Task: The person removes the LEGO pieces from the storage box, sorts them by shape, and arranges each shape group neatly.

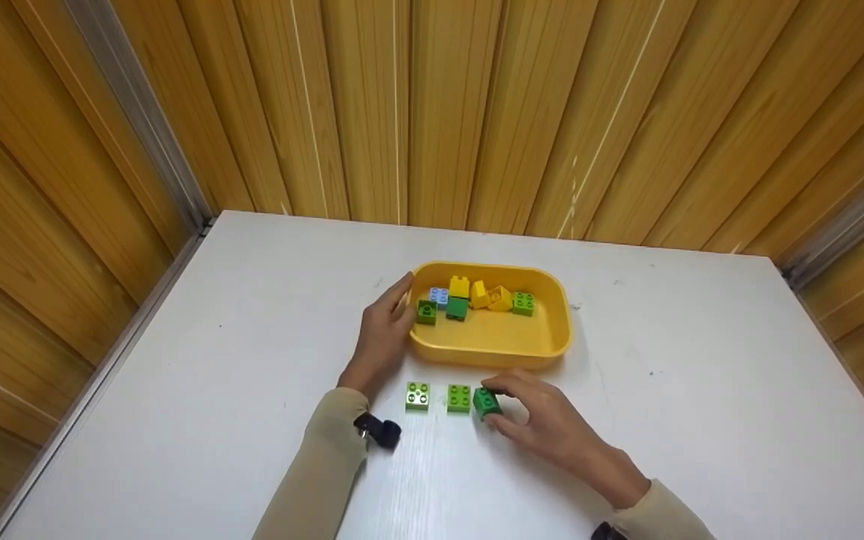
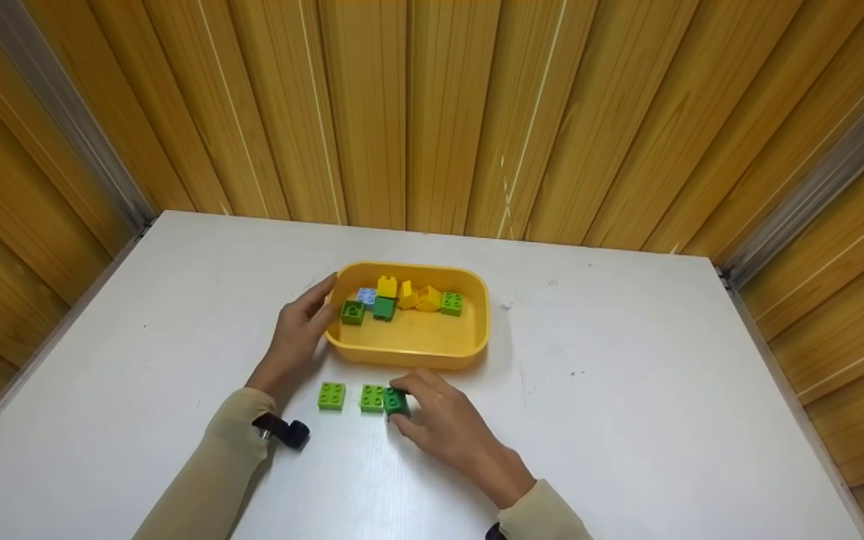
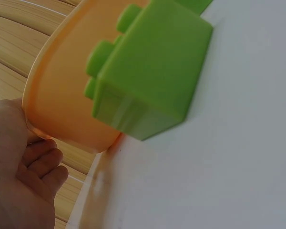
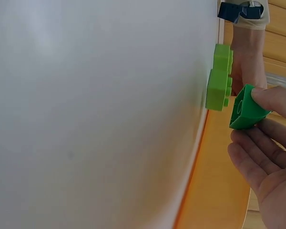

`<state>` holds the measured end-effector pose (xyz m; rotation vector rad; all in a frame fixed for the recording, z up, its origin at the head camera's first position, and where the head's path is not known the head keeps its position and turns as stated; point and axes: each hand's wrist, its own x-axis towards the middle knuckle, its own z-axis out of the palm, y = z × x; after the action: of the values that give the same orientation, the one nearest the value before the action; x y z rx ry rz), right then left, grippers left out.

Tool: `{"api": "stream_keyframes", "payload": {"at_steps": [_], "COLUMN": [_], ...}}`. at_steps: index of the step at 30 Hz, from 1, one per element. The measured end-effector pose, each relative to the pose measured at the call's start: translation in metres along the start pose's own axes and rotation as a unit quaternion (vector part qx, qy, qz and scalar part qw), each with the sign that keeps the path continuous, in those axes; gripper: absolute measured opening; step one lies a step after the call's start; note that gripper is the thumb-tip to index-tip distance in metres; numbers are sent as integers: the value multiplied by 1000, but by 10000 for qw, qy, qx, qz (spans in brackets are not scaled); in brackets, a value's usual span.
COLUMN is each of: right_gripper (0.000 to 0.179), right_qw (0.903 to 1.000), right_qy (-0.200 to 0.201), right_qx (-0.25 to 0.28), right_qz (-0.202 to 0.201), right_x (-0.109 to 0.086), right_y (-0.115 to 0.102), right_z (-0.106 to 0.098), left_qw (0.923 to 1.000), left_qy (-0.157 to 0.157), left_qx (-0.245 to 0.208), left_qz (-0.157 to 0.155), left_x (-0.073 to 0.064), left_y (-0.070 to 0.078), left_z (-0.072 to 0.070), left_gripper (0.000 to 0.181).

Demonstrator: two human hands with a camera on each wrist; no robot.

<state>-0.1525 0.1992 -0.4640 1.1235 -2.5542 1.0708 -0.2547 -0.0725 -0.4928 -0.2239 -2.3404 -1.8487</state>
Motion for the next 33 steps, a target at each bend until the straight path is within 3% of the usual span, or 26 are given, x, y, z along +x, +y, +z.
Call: {"api": "stream_keyframes", "payload": {"at_steps": [9,15,33], "right_gripper": [42,41,41], "right_qw": [9985,9978,9968], "right_qy": [-112,-200,-722], "right_qx": [327,236,263], "right_qz": [-422,-590,-199], "right_x": [8,16,29], "right_y": [-17,-29,-47], "right_z": [13,25,50], "left_qw": [9998,9999,9976], "left_qy": [-47,-82,-302], "left_qx": [25,43,597], "left_qz": [191,75,177], "left_x": [0,1,5], "left_y": [0,0,8], "left_z": [-1,-1,-6], "left_gripper": [56,57,56]}}
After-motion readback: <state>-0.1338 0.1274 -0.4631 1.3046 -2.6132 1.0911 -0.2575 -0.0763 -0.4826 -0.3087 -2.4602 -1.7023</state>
